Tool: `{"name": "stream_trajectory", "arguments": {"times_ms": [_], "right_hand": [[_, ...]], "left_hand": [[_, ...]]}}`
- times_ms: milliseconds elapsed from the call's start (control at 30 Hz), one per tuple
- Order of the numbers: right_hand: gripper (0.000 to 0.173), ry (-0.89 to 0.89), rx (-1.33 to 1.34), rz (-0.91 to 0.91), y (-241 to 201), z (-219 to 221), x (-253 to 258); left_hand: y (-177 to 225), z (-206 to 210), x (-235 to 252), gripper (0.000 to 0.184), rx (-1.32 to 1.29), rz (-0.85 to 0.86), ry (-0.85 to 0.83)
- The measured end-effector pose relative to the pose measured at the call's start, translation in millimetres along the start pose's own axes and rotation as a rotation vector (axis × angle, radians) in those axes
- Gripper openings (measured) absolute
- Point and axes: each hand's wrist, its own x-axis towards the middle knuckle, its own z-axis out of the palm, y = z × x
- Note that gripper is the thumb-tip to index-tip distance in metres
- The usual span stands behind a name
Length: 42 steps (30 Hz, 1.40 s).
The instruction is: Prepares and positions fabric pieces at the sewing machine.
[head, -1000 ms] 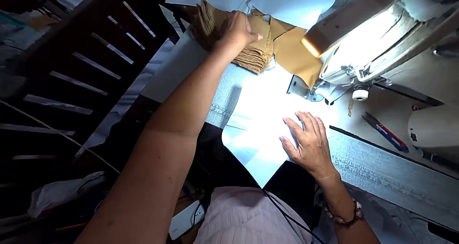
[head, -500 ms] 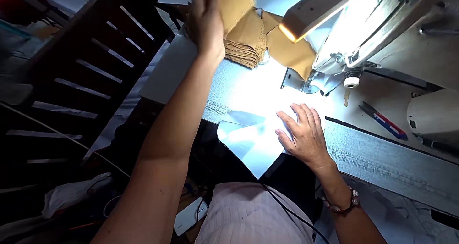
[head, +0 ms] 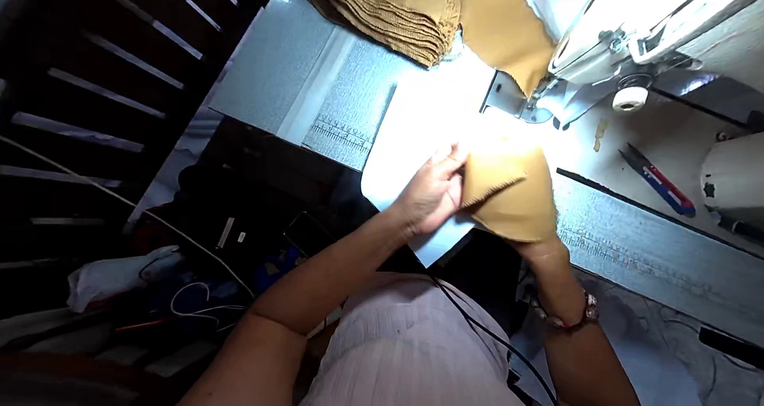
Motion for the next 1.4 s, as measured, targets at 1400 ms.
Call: {"name": "stream_trajectory", "arguments": {"times_ms": [1400], "right_hand": [[0.033, 0.295, -0.265, -0.135, 4, -1, 30]], "left_hand": [[67, -72, 10, 0.024, 1.52, 0.669, 0.3]]}}
